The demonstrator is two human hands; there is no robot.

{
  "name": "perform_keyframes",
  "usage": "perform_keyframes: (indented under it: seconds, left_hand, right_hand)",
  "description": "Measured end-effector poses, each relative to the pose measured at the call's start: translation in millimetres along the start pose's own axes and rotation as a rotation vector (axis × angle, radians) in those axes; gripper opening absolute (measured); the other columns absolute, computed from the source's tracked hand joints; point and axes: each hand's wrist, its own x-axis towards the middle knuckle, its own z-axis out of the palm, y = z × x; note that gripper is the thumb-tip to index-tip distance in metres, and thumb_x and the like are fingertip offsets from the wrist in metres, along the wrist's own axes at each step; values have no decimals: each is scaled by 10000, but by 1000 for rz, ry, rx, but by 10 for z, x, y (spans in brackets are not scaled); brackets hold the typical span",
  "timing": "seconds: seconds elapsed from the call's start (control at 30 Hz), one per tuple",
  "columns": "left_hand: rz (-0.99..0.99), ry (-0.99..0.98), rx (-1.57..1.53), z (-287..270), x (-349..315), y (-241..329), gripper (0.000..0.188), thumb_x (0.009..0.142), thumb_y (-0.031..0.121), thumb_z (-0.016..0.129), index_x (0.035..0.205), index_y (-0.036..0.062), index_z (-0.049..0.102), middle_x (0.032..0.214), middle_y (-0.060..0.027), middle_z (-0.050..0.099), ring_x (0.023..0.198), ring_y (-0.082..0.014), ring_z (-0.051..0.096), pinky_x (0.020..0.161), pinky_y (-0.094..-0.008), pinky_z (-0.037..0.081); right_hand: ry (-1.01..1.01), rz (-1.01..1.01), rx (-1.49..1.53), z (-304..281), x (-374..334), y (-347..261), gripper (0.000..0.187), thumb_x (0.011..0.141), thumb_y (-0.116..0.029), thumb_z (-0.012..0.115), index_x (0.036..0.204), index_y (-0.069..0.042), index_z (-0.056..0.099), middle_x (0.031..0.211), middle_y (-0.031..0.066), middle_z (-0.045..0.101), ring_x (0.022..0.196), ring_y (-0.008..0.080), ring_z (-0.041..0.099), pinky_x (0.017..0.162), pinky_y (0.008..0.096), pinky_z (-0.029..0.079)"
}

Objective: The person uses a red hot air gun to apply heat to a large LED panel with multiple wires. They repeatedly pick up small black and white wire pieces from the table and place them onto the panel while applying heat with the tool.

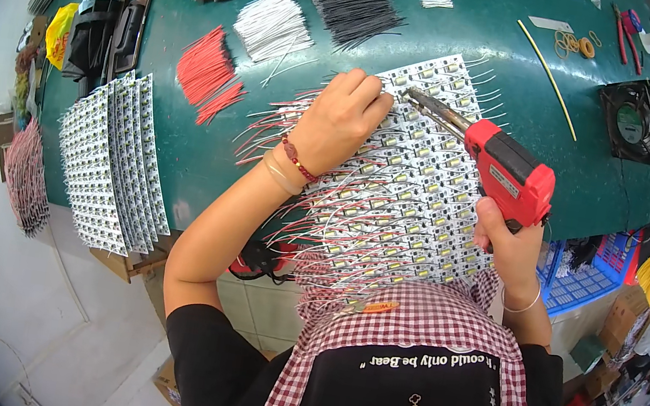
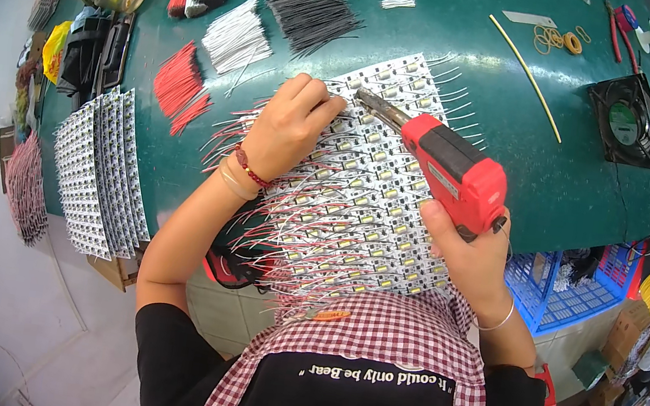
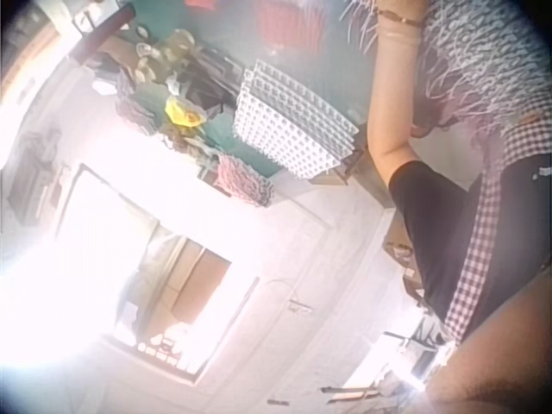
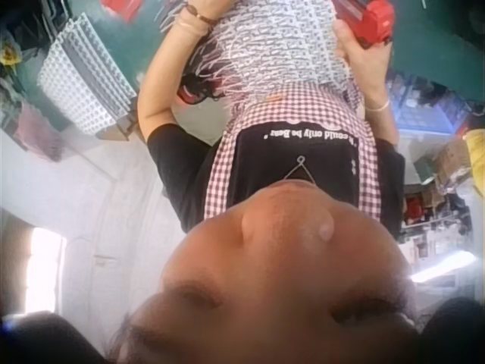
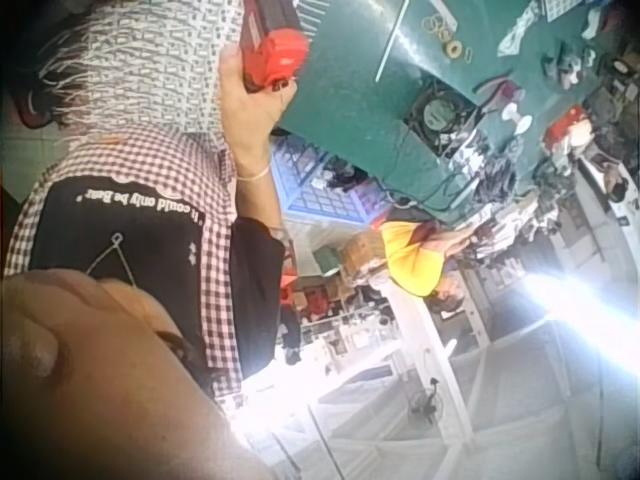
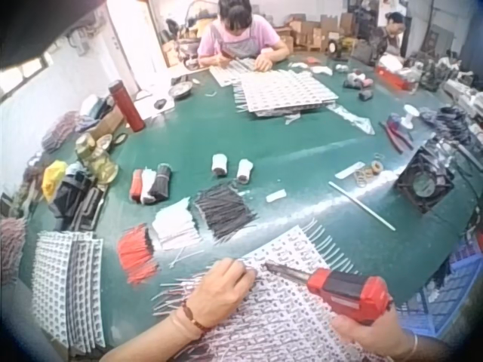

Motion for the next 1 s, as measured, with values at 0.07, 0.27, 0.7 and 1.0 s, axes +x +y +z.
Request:
perform_keyframes:
  seconds: [0.07, 0.27, 0.7, 1.0]
  left_hand:
    - [-3, -4, 1, 2, 0, -1, 269, 677, -29, 592, 940, 9, 636, 810, -81, 477, 777, -237, 502, 690, -341, 444]
    - [0, -2, 18, -2, 0, 1, 283, 670, -29, 598, 946, 11, 645, 791, -74, 482, 763, -238, 505, 696, -344, 442]
    - [-33, 72, -62, 31, -98, 206, 297, 650, -34, 626, 943, 0, 662, 764, -71, 490, 722, -224, 503, 643, -333, 434]
    - [-115, 1, -47, 1, -53, 295, 303, 654, -70, 584, 943, -10, 649, 783, -90, 476, 754, -247, 492, 685, -352, 430]
  right_hand:
    - [2, 64, 27, -34, 7, 42, 174, 850, -101, 696, 957, -4, 600, 655, -9, 563, 488, 51, 501, 444, 214, 412]
    - [13, 46, 4, -9, -24, -4, 129, 869, -91, 671, 925, -10, 586, 614, -6, 550, 475, 67, 503, 443, 226, 406]
    - [18, 117, 96, -131, -214, 112, 260, 863, -69, 676, 1096, 2, 587, 737, -2, 583, 523, 44, 505, 461, 205, 417]
    - [-13, 120, 42, -135, -191, 119, 230, 847, -103, 711, 1033, -6, 617, 708, -18, 586, 513, 34, 508, 456, 201, 417]
